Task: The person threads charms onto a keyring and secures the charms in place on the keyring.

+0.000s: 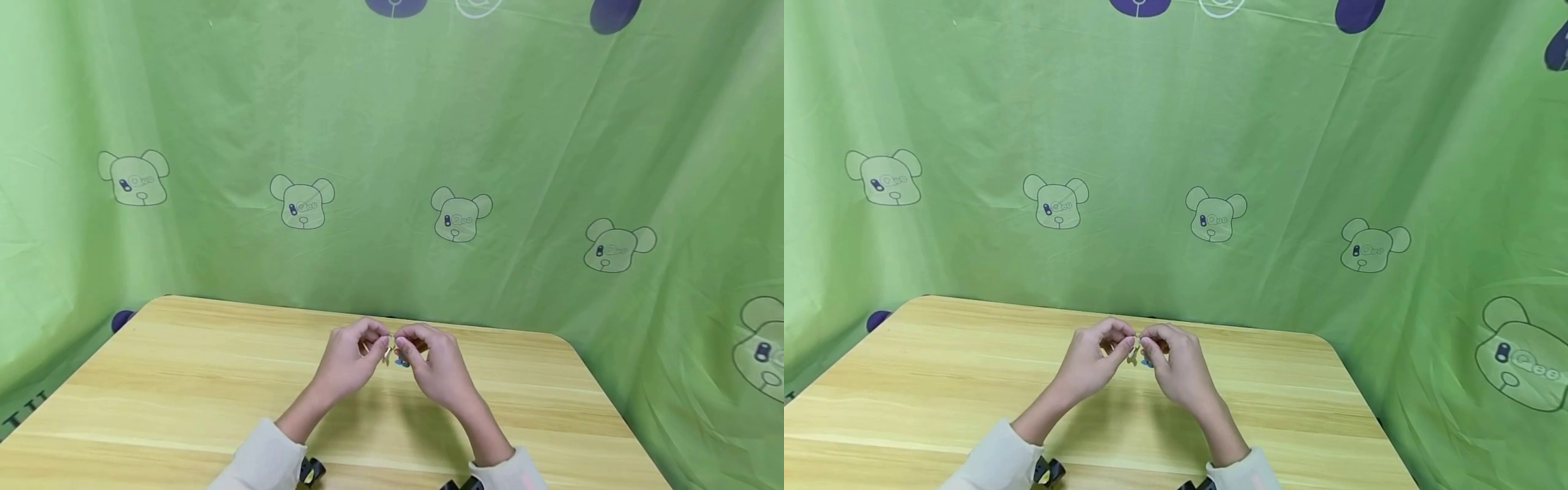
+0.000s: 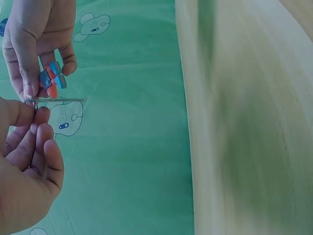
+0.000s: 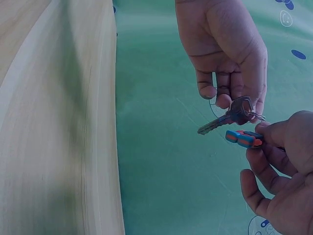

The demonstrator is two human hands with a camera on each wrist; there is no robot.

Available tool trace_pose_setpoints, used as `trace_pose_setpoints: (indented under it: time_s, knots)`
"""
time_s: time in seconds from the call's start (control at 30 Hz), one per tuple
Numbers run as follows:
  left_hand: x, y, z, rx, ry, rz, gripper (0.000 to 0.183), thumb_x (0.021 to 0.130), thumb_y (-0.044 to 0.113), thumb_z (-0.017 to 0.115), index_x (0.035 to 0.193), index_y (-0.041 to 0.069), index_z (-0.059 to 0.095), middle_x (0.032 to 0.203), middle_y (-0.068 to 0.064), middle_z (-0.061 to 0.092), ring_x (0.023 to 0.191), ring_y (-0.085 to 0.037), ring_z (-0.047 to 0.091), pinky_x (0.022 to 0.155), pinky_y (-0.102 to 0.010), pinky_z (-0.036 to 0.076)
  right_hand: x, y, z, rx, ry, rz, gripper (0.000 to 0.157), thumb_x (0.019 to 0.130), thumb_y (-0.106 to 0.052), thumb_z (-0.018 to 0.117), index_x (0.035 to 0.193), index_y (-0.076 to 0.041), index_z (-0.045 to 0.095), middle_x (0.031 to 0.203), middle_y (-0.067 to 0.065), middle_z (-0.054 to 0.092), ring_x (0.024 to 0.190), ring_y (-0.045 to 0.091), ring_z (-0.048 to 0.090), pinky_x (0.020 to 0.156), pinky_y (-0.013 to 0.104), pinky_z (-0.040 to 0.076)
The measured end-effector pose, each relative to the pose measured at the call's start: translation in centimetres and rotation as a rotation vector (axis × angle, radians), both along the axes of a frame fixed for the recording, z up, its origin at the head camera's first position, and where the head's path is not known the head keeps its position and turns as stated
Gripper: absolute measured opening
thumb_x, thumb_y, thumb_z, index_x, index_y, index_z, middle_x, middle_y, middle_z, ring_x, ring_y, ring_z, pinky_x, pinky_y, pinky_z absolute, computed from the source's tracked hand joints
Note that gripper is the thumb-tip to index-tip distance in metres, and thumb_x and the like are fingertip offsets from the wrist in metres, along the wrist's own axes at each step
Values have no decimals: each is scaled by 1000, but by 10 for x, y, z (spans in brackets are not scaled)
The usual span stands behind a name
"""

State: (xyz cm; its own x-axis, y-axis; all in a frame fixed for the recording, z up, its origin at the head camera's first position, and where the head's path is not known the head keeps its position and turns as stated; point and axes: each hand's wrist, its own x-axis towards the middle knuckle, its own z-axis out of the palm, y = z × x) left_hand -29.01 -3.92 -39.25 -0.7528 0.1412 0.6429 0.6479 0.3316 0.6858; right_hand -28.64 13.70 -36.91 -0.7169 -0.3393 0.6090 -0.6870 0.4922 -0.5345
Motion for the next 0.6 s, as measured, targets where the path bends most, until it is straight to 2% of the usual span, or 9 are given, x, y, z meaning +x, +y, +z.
trace_pose_setpoints:
  time_s: [0.23, 0.6]
  knots:
    - [1, 0, 2, -29, 7, -20, 5, 90, 15, 66, 92, 10, 65, 72, 8, 68, 56, -6, 55, 51, -24, 48, 1, 1, 2, -1, -12, -18, 6, 92, -11, 63, 93, -14, 68, 78, -6, 65, 69, 7, 61, 65, 24, 52]
    - [2, 0, 3, -18, -18, -23, 7, 91, 14, 63, 92, 7, 64, 72, 7, 67, 56, -5, 55, 52, -24, 49, 1, 0, 2, -7, 6, -3, 5, 91, -10, 63, 92, -11, 68, 77, -5, 65, 68, 7, 60, 64, 24, 52]
